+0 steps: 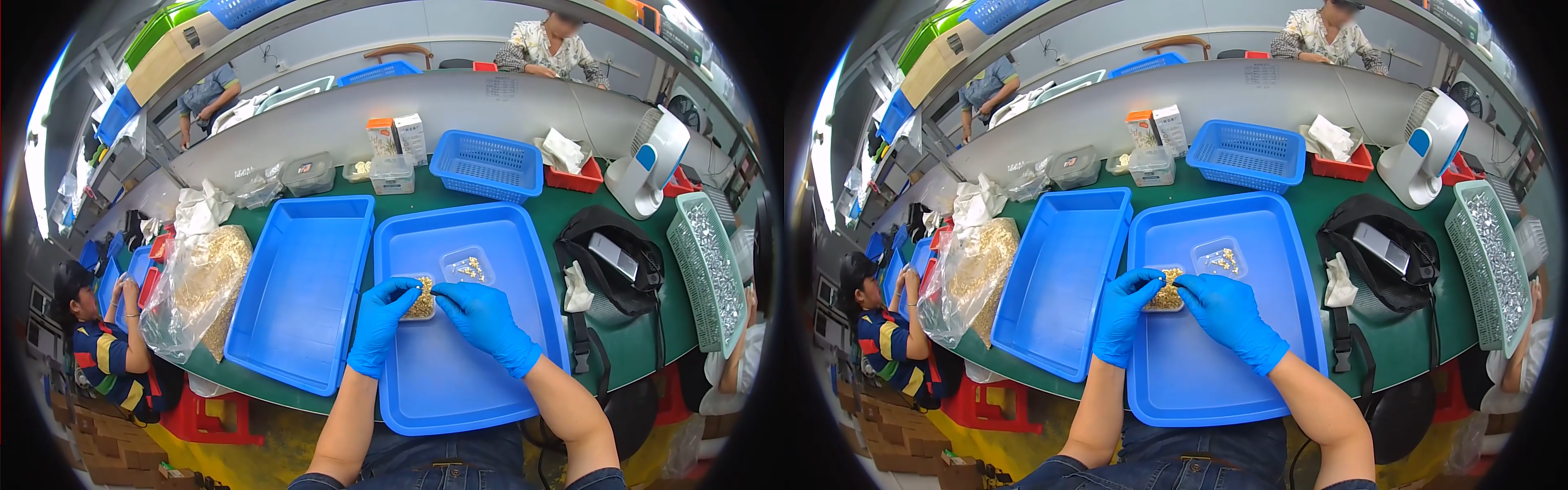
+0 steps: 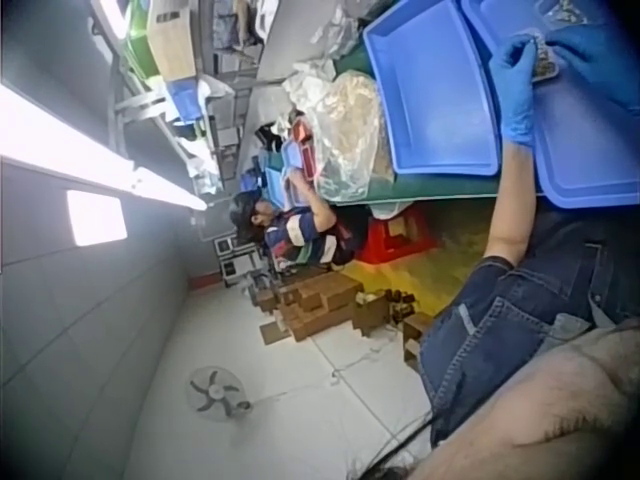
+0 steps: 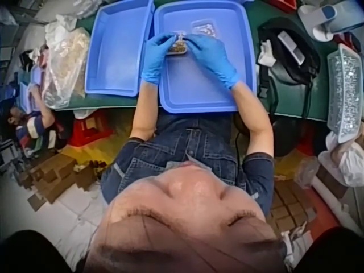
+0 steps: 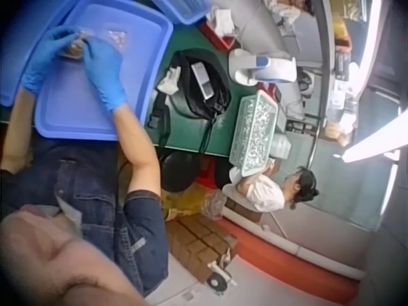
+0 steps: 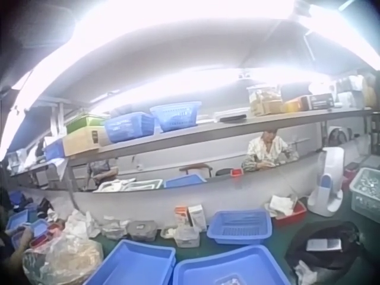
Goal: Packaging small electronic or hardware components into plastic bags manually.
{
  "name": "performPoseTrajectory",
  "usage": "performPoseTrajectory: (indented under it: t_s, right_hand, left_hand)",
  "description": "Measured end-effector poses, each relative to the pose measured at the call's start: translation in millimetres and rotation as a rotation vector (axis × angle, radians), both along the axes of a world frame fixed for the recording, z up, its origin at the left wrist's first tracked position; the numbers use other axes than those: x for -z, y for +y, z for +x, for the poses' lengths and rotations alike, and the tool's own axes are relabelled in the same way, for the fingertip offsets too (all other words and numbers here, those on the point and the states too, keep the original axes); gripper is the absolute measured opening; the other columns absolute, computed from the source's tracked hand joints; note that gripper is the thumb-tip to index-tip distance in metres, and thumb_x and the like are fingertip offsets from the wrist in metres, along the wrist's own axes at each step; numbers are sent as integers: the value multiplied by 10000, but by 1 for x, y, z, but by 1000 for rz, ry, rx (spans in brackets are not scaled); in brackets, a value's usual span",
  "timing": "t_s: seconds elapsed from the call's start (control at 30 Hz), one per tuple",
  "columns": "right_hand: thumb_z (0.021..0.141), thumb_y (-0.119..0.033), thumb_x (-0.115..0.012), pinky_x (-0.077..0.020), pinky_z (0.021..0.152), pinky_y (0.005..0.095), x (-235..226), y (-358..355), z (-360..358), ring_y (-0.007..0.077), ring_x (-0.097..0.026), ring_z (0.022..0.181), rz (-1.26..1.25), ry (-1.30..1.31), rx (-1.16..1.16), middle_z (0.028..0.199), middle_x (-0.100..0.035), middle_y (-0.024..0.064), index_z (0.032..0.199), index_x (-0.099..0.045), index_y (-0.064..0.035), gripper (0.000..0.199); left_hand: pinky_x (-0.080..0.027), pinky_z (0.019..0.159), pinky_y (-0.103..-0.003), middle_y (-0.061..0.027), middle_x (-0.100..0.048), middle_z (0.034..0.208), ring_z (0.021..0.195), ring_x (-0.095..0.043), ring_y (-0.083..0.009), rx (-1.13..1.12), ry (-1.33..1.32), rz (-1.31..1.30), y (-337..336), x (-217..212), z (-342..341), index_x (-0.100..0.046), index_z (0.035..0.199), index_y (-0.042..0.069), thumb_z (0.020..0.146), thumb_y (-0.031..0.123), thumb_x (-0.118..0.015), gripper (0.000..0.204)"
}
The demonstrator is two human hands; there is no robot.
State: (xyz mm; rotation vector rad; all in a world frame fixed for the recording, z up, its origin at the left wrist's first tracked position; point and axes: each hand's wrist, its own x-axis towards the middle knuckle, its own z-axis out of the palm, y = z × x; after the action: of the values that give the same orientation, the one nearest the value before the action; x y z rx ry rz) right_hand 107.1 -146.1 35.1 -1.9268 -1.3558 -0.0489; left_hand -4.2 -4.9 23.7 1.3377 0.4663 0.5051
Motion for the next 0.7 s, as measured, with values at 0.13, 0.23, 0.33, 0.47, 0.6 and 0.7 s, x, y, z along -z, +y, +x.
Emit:
performPoseTrajectory:
  t_s: [0.13, 0.23, 0.33, 0.47, 0.6, 0.7]
  right_hand:
    - [831, -145, -611, -501, 590, 336, 0, 0, -2, 252, -628, 678, 49, -15, -2, 782, -637, 91, 994, -653, -117, 170]
    - [827, -139, -617, -499, 585, 333, 2, 0, -1, 251, -625, 671, 53, -20, 3, 769, -632, 88, 993, -651, -115, 171]
    - [824, -135, -621, -497, 580, 330, 1, 0, -1, 250, -623, 666, 50, -28, 7, 762, -629, 87, 994, -649, -113, 174]
    - [821, -133, -624, -497, 574, 326, 1, 0, -2, 248, -623, 662, 50, -38, 12, 763, -630, 85, 996, -648, -114, 178]
    - [817, -134, -628, -497, 568, 321, 0, 0, -3, 243, -626, 659, 59, -40, 15, 765, -631, 85, 993, -648, -117, 177]
    - [815, -135, -631, -498, 566, 319, -2, 0, -3, 240, -629, 660, 31, -52, 18, 768, -633, 85, 988, -648, -117, 175]
  left_hand:
    - [-457, 750, -226, -41, -648, 879, 821, -588, -101, -8, 1, -25, 0, -1, 1, -664, 939, 21, 827, 55, -629, 122]
    - [-459, 756, -228, -42, -648, 878, 821, -589, -102, -5, 1, -29, 0, -1, 1, -664, 938, 20, 826, 58, -631, 122]
    - [-460, 755, -230, -43, -648, 879, 819, -590, -103, 8, -4, -27, 0, -2, 0, -665, 937, 21, 826, 61, -633, 123]
    - [-461, 761, -232, -47, -649, 881, 820, -591, -104, -5, 12, -72, -1, -4, 0, -665, 937, 20, 822, 62, -635, 126]
    - [-461, 768, -233, -49, -649, 880, 820, -593, -107, 7, -1, -64, 0, -2, 0, -662, 935, 18, 819, 54, -633, 125]
    - [-460, 774, -231, -50, -647, 879, 820, -595, -110, 15, -35, -90, 2, 1, -1, -657, 929, 18, 816, 41, -630, 118]
